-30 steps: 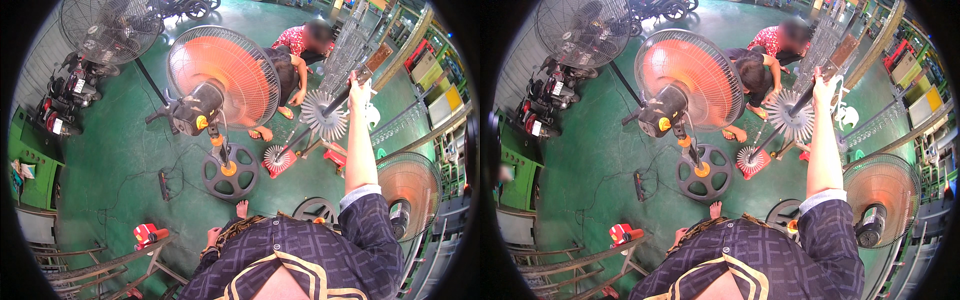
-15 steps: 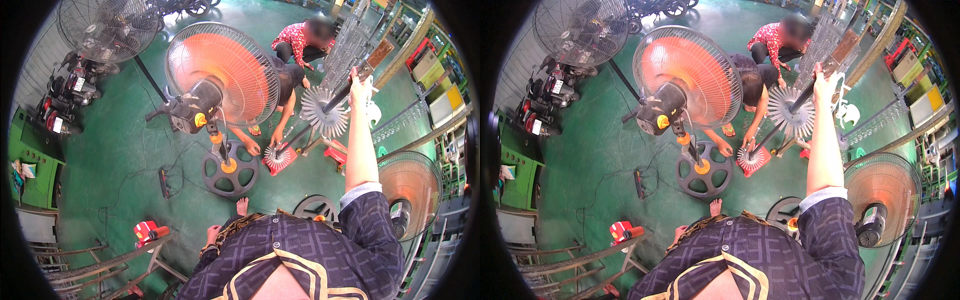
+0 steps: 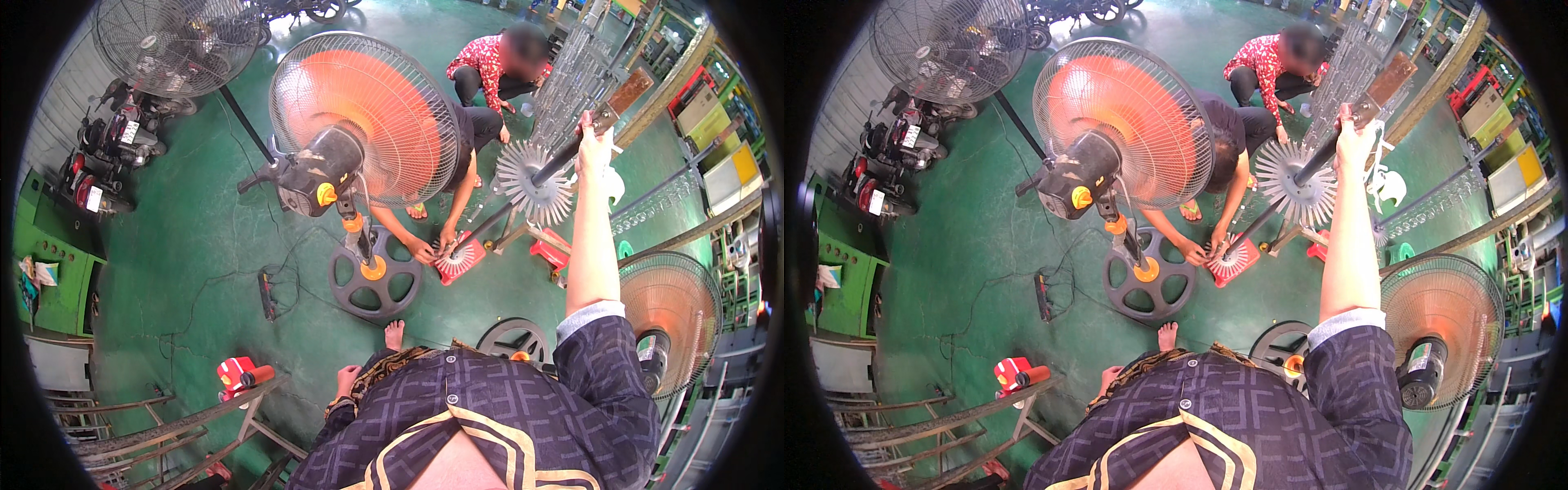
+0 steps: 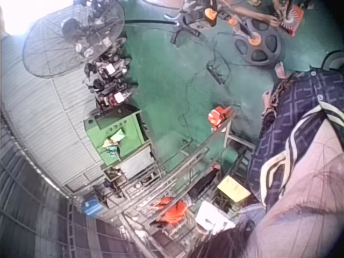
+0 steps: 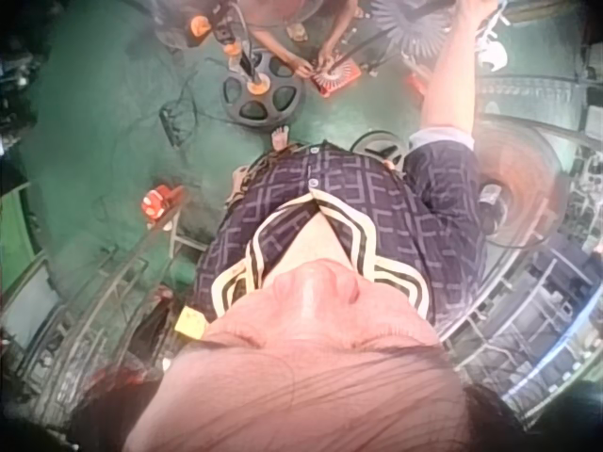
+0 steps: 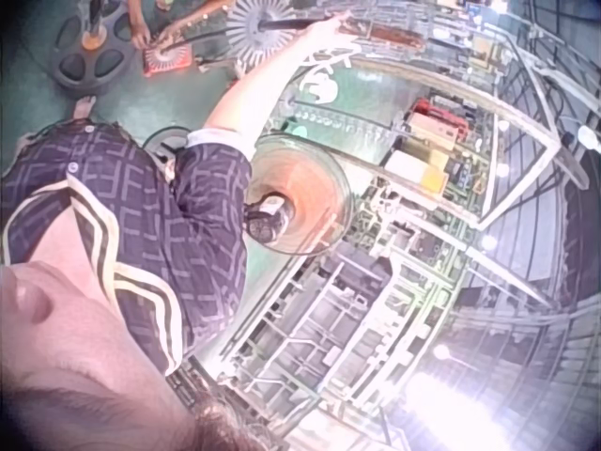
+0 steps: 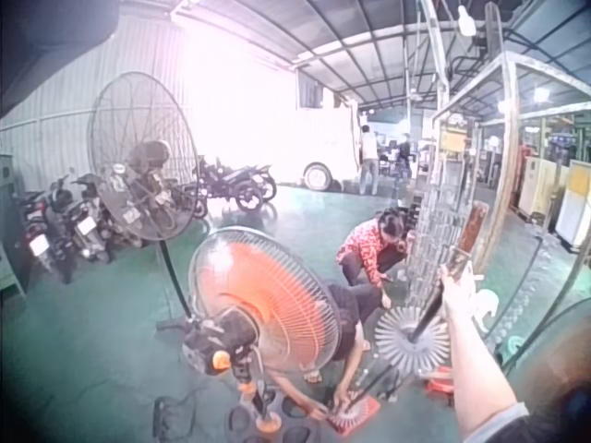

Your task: The person picks up a fan blade assembly and walks through a workshop. They then stand at a workbench and repeatedly insert small metal pins into the slots of the fan blade assembly by hand.

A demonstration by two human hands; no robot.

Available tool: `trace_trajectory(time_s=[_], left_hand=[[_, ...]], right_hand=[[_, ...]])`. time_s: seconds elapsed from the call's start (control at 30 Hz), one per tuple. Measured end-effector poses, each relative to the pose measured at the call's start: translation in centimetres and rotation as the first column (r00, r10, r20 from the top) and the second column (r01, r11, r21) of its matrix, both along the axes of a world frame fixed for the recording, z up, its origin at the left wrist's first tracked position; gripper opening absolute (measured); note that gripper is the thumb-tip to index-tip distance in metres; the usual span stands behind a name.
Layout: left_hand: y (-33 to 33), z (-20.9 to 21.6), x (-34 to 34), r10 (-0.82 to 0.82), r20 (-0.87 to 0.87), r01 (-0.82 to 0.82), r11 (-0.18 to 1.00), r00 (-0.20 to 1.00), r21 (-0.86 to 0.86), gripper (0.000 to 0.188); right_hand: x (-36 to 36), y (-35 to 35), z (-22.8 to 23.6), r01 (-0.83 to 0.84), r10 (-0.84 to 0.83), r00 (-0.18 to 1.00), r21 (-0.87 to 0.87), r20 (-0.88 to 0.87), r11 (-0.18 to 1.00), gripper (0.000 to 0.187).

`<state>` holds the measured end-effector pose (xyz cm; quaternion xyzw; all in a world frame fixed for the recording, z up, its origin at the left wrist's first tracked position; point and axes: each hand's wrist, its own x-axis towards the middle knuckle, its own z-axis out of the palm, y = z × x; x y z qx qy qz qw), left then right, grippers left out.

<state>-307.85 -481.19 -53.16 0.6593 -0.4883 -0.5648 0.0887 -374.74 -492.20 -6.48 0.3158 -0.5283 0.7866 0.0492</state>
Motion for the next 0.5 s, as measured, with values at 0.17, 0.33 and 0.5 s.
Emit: trace_trajectory(time_s=[0.17, 0.33, 0.5], left_hand=[[-0.1, -0.1, -0.2, -0.007, 0.011, 0.007, 1.000, 1.000, 0.000, 0.026], [-0.3, 0.9, -0.8, -0.008, 0.026, 0.008, 1.000, 1.000, 0.003, 0.026], [-0.3, 1.2, -0.9, -0.015, 0.028, 0.015, 1.000, 1.000, 0.003, 0.026]], right_hand=[[0.2, 0.1, 0.2, 0.001, -0.002, 1.000, 0.042, 0.024, 0.999, 0.017], [-0.4, 0.2, 0.0, 0.010, -0.010, 1.000, 0.033, 0.002, 0.999, 0.017], [-1.0, -0.1, -0.3, 0.010, -0.010, 1.000, 0.018, 0.007, 1.000, 0.020]])
